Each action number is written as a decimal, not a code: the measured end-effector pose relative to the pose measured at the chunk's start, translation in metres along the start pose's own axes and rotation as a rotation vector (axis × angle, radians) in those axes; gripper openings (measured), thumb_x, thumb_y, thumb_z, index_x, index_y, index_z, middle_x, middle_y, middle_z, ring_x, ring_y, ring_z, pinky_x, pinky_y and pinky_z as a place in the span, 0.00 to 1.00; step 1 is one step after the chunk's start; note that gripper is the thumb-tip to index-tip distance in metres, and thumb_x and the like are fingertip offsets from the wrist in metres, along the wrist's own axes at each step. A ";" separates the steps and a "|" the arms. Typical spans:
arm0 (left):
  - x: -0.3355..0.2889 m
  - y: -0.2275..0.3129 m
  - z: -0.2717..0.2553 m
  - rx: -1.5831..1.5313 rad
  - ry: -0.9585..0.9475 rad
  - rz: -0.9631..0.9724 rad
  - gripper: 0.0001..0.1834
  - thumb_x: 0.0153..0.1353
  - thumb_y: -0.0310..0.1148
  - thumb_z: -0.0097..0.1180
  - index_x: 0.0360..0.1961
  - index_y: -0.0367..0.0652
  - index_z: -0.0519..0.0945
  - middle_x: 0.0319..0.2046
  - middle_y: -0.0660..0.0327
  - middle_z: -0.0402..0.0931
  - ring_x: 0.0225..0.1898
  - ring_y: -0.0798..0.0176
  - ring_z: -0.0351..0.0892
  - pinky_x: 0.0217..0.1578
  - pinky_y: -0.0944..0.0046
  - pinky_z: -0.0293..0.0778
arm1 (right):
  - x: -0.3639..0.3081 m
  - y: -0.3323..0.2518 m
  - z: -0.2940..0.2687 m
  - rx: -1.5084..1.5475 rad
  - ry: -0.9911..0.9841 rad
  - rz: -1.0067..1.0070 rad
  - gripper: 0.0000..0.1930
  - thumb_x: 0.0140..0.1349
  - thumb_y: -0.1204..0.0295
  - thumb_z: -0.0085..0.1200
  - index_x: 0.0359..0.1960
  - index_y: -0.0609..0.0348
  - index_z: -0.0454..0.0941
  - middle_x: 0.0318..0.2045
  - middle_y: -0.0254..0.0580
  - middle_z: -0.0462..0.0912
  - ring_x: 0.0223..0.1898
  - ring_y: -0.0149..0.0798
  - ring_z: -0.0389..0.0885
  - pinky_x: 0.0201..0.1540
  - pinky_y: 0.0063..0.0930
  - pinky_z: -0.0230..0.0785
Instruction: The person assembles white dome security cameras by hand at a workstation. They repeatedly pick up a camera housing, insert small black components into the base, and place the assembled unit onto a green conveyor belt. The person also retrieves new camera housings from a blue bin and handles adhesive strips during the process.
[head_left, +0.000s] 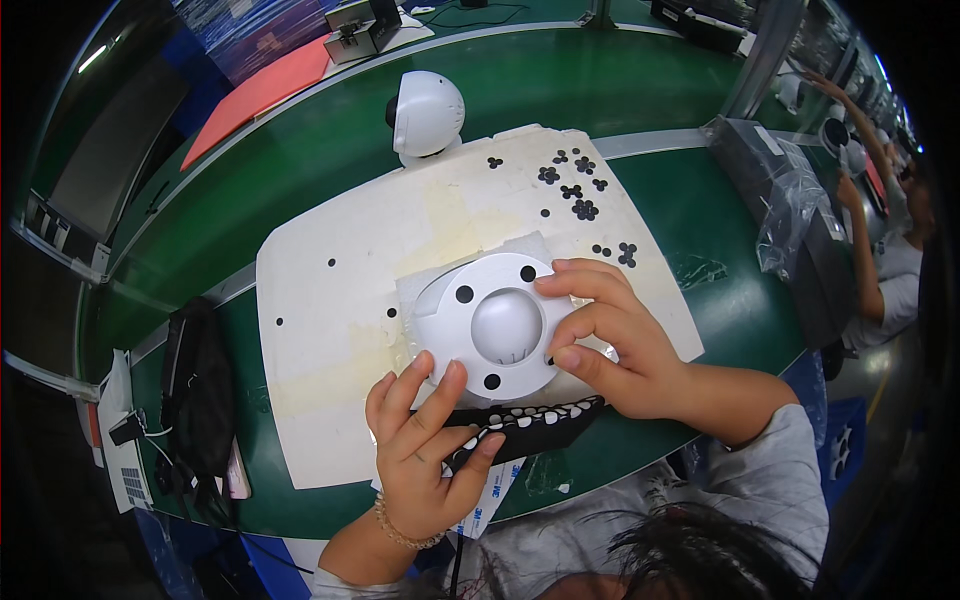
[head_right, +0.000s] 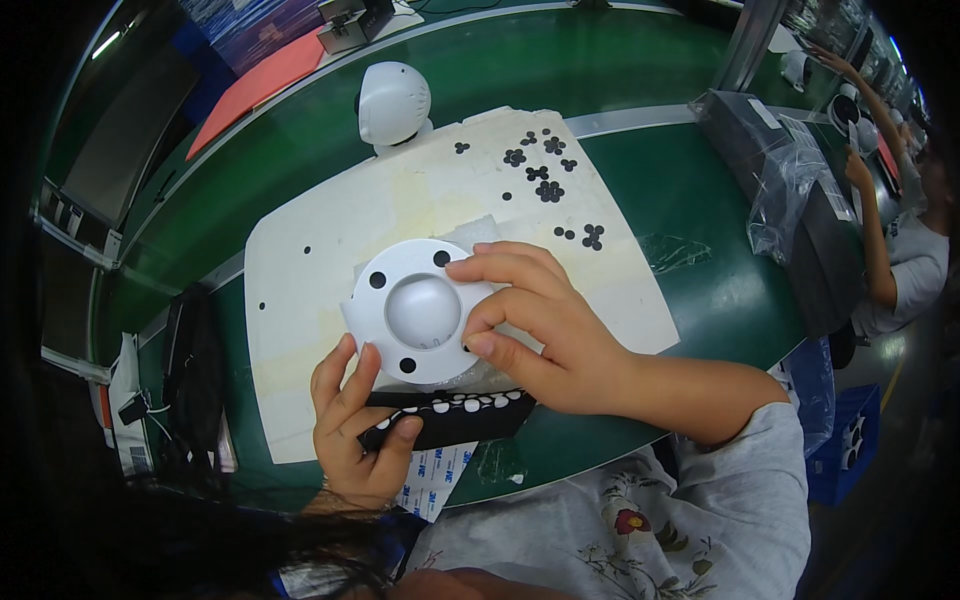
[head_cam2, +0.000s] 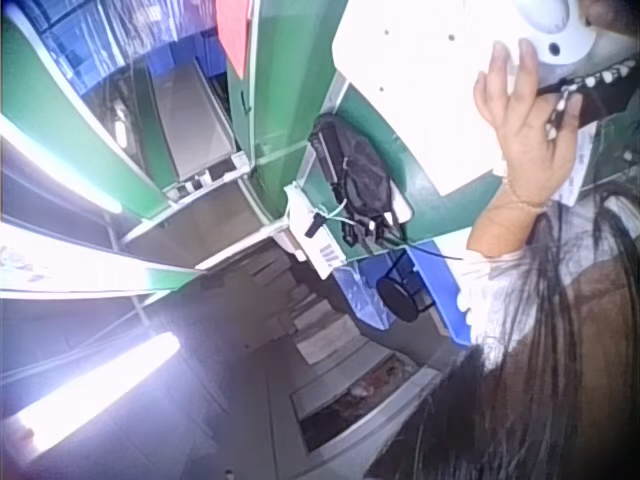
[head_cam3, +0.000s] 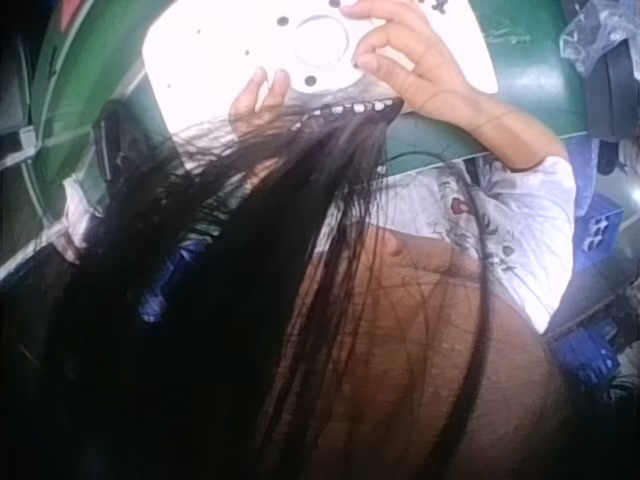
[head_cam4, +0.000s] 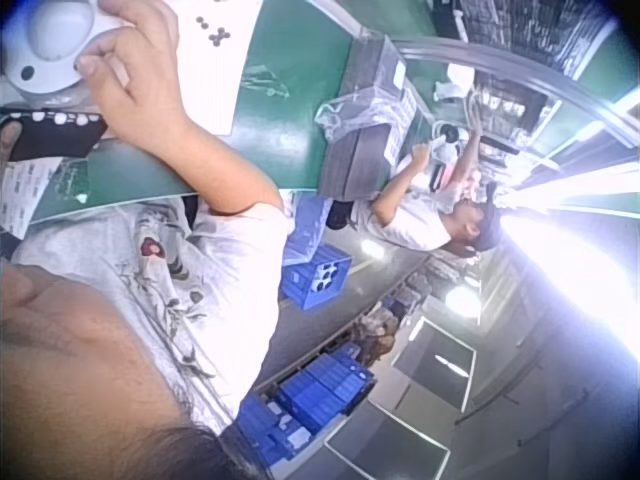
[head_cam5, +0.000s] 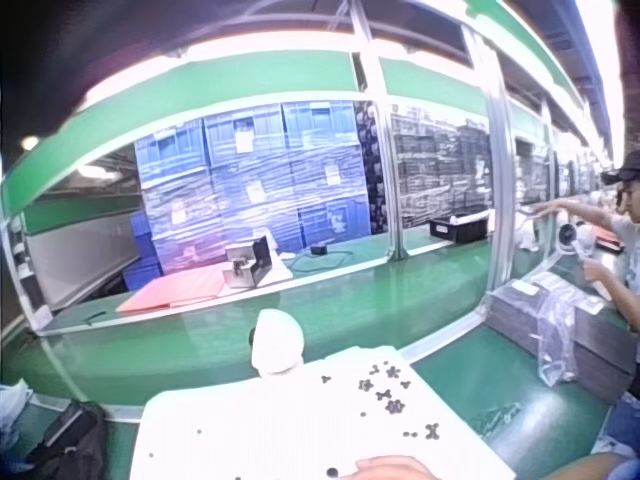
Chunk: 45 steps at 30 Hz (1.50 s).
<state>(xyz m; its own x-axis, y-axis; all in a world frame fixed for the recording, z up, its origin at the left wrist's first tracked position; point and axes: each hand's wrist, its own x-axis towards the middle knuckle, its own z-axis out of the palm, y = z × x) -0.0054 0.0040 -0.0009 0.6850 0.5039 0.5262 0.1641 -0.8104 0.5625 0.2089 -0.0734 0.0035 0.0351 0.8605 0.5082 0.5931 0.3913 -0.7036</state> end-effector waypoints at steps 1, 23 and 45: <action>0.000 0.000 0.000 0.000 0.001 0.000 0.09 0.43 0.31 0.63 0.17 0.40 0.75 0.51 0.54 0.70 0.57 0.49 0.61 0.53 0.50 0.49 | 0.000 -0.001 0.000 -0.007 -0.001 0.001 0.04 0.55 0.72 0.52 0.30 0.57 0.73 0.51 0.45 0.68 0.57 0.51 0.59 0.57 0.41 0.49; 0.000 -0.002 0.000 -0.002 0.016 0.026 0.08 0.42 0.31 0.62 0.18 0.41 0.76 0.51 0.55 0.70 0.57 0.50 0.61 0.53 0.50 0.50 | -0.003 0.000 0.006 0.761 0.015 0.626 0.19 0.53 0.70 0.58 0.46 0.62 0.69 0.37 0.36 0.75 0.39 0.29 0.72 0.43 0.21 0.64; 0.005 -0.003 -0.007 -0.441 -0.150 -0.173 0.11 0.47 0.26 0.60 0.33 0.35 0.77 0.42 0.55 0.76 0.34 0.59 0.79 0.35 0.68 0.73 | 0.095 0.201 -0.105 -1.228 -0.019 0.466 0.15 0.56 0.60 0.46 0.36 0.57 0.77 0.35 0.43 0.78 0.41 0.44 0.75 0.45 0.37 0.66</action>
<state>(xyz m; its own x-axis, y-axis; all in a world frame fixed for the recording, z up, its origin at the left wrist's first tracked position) -0.0076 0.0107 0.0049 0.7743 0.5448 0.3219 -0.0096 -0.4986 0.8668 0.4157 0.0525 -0.0380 0.4289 0.8417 0.3282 0.8696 -0.4831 0.1026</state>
